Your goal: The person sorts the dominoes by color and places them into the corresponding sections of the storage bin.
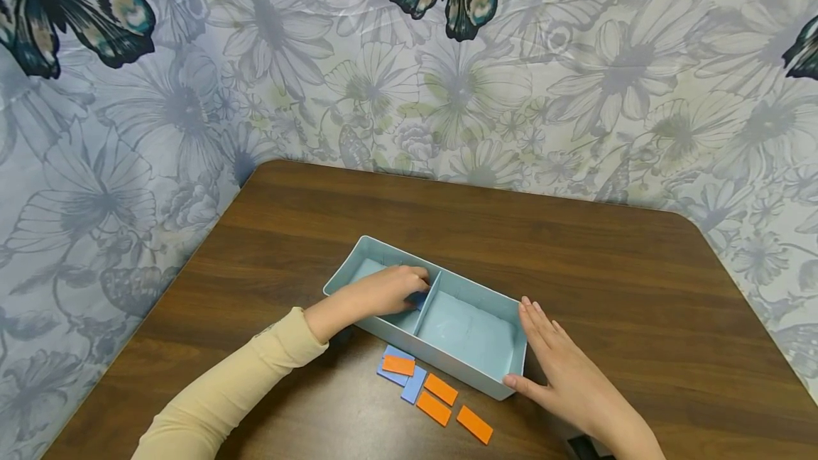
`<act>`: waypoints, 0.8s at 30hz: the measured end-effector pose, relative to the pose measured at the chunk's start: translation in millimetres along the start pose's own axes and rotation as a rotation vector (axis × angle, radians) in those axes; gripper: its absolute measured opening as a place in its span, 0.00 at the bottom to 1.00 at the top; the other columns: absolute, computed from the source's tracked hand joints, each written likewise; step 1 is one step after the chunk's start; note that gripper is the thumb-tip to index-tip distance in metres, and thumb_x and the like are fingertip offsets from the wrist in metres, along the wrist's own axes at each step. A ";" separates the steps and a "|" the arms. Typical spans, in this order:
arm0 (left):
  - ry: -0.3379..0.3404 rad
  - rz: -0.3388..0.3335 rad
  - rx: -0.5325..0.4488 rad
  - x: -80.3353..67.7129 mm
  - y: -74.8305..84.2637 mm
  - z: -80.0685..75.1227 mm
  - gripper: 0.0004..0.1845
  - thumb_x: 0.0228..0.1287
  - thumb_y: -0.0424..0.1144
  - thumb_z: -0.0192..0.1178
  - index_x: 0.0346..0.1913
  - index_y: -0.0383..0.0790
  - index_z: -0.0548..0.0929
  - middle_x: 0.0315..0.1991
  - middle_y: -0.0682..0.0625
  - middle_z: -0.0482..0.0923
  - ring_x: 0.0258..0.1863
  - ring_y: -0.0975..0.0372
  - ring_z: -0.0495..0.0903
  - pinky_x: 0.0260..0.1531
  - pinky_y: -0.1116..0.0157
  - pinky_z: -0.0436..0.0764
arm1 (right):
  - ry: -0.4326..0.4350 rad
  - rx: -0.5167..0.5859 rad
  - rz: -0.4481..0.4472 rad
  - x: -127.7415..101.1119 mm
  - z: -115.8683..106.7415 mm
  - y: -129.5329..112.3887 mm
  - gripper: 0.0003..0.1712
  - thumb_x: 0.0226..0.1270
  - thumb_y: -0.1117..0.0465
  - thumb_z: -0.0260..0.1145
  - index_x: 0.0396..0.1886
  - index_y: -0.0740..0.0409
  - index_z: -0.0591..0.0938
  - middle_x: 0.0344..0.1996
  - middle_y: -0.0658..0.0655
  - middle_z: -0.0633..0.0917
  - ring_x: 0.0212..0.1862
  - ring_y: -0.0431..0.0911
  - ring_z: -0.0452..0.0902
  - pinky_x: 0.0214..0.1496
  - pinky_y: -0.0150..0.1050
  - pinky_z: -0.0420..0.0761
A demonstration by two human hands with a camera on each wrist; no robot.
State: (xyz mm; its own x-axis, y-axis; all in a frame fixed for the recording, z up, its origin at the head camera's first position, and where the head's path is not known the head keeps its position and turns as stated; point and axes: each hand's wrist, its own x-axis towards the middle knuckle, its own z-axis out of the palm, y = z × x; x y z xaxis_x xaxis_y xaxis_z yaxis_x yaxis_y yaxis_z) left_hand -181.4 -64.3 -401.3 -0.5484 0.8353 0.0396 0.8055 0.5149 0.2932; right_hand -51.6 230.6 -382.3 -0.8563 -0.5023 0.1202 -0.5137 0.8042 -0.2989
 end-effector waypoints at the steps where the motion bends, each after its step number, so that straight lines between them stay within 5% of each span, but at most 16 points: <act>1: 0.002 0.000 0.001 0.5 0.1 0.0 0.13 0.53 0.29 0.69 0.44 0.35 0.85 0.40 0.49 0.77 0.39 0.63 0.78 0.40 0.71 0.76 | 0.000 0.000 0.002 -0.1 -0.1 -0.1 0.54 0.61 0.37 0.60 0.74 0.62 0.48 0.73 0.56 0.48 0.71 0.52 0.44 0.66 0.28 0.32; 24: 0.028 -0.022 0.021 2.5 3.0 -2.2 0.08 0.52 0.30 0.69 0.36 0.37 0.85 0.31 0.53 0.75 0.28 0.66 0.73 0.30 0.72 0.74 | -0.017 0.012 0.017 -0.4 -0.9 0.4 0.53 0.62 0.37 0.59 0.74 0.60 0.46 0.73 0.56 0.46 0.71 0.52 0.43 0.67 0.31 0.33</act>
State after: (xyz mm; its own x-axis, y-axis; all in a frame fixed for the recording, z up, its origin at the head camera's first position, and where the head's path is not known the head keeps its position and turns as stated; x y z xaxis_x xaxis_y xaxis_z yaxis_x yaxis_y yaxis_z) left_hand -180.8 -61.1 -398.2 -0.5719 0.8181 0.0606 0.7975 0.5373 0.2744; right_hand -51.5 231.3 -381.6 -0.8637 -0.4941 0.0994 -0.4986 0.8086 -0.3125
